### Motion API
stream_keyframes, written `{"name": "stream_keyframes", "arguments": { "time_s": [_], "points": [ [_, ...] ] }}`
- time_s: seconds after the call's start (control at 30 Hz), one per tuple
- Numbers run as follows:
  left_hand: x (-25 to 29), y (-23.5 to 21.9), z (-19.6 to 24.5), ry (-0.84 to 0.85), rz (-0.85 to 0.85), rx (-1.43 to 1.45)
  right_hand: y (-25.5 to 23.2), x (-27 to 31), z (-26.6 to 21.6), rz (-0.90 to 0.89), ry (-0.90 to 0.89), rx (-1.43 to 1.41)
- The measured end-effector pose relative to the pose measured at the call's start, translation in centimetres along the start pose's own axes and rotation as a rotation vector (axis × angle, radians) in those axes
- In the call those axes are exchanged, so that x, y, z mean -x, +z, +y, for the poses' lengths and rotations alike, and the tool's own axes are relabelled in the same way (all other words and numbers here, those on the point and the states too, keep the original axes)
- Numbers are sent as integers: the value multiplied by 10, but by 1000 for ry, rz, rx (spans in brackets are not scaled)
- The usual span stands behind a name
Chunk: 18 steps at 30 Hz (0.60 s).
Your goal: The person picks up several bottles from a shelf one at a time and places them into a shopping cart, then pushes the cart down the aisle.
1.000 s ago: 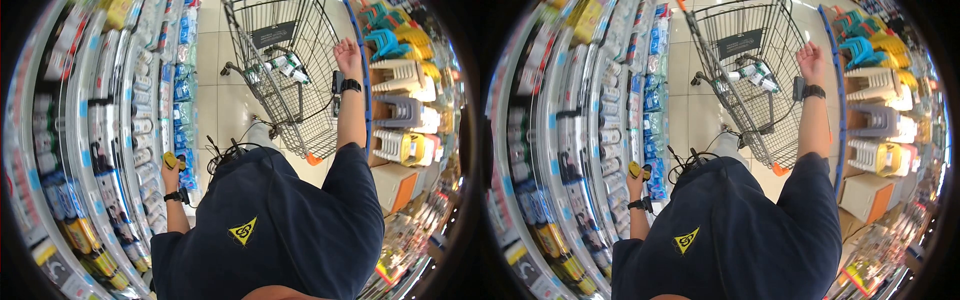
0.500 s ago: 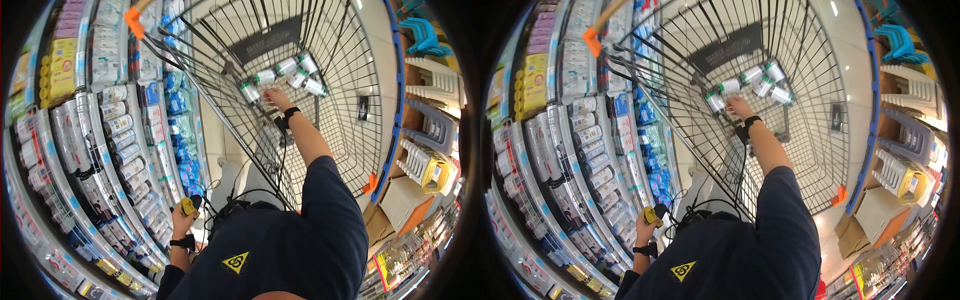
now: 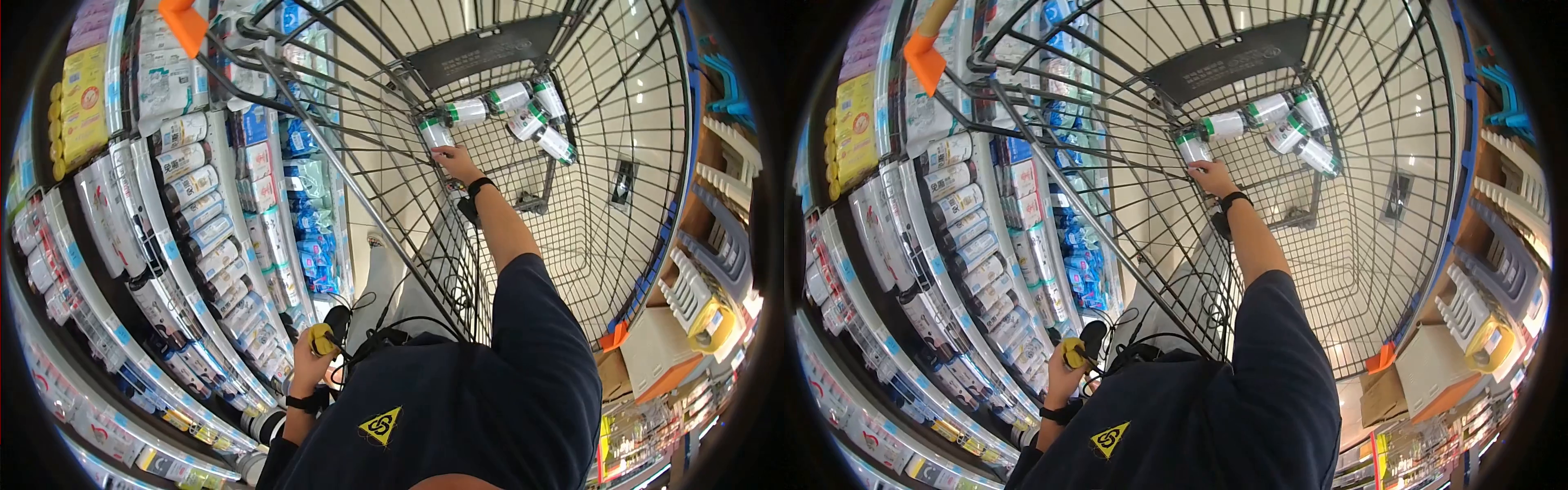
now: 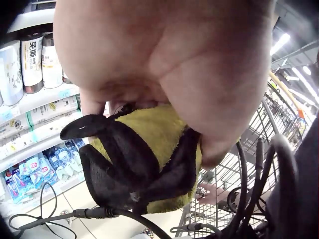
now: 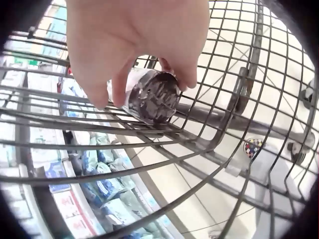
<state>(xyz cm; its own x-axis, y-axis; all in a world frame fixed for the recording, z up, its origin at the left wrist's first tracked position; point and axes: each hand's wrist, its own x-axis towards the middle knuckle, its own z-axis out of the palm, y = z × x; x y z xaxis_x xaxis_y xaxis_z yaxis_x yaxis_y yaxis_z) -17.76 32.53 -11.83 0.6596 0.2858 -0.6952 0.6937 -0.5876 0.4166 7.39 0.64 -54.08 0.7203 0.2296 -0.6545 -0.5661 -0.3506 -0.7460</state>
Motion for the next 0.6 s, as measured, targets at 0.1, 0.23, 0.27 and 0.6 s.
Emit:
{"name": "stream_keyframes", "arguments": {
  "time_s": [0.1, 0.23, 0.27, 0.6],
  "points": [
    [4, -3, -5, 14, 19, -44, -1, 4, -9, 77, -94, 135],
    [8, -7, -15, 7, 32, -34, 5, 4, 1, 249, -171, 278],
    [8, -8, -13, -2, 47, 3, 7, 6, 0, 341, -131, 330],
    [28, -1, -29, 2, 106, 8, -13, 0, -2, 58, 171, 353]
  ]
}}
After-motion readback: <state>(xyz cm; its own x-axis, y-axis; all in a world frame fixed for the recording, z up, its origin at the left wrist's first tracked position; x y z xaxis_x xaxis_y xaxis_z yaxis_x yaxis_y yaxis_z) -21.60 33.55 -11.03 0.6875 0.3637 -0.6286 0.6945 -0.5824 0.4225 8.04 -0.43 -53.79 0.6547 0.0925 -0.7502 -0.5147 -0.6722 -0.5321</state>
